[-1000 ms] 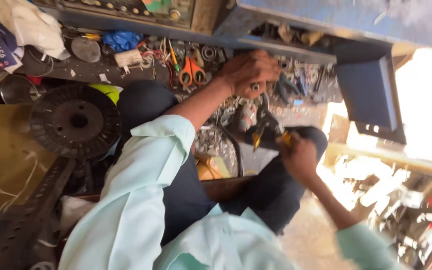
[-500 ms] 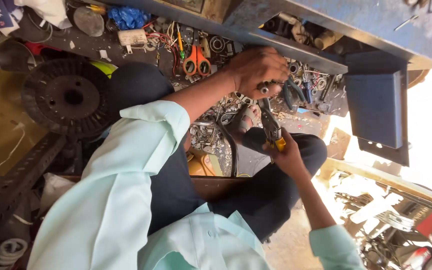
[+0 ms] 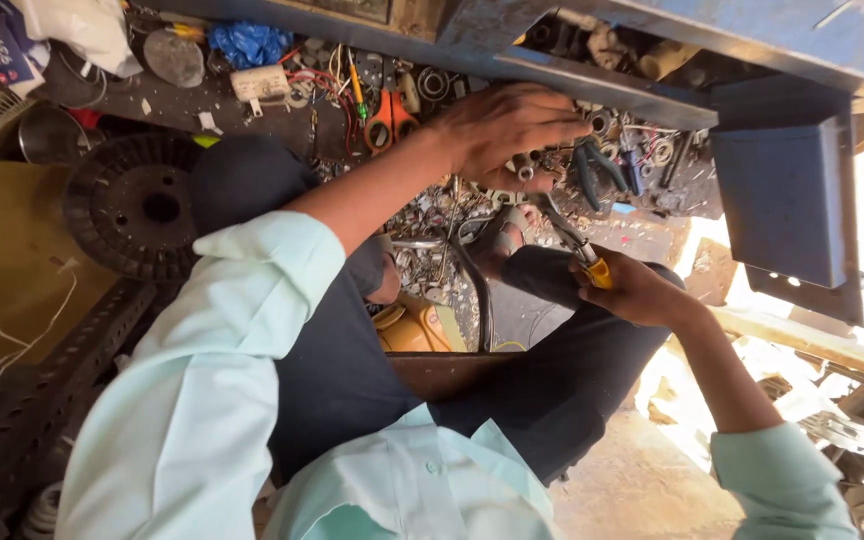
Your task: Repairing an electric motor using various hand tools.
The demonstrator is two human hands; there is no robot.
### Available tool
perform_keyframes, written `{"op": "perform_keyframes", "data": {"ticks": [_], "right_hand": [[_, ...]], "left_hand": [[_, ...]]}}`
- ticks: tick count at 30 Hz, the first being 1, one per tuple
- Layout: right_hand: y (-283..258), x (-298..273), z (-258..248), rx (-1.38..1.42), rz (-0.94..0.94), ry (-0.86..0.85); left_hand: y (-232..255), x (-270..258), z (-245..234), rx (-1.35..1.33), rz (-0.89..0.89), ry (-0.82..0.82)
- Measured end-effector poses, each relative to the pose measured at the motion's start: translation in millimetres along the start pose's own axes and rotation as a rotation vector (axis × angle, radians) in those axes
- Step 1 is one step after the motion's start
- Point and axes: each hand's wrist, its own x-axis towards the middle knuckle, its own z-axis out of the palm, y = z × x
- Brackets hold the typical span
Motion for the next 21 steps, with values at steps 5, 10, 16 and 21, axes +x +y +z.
{"op": "perform_keyframes", "data": {"ticks": [5,10,16,21], "right_hand": [[-29.4,2.2,-3.7,-0.237,0.483,0.048],[-2.8,14.6,-16.3,0.094,0.435,0.009],[-46.2,8.7,-29.9,-0.152,0.673,0.124],[-59.8,16.3,-51.2,-0.566,0.674,0.03]], "left_hand": [[-7.8,-0.6,11.5,0.047,0.049,0.105],[-12.6,1.7,20.9,0.034,0.073,0.189],[-10.1,4.5,19.4,-0.039,0.063,0.18],[-2.2,1.7,2.5,-0.08,0.027,0.185]]}}
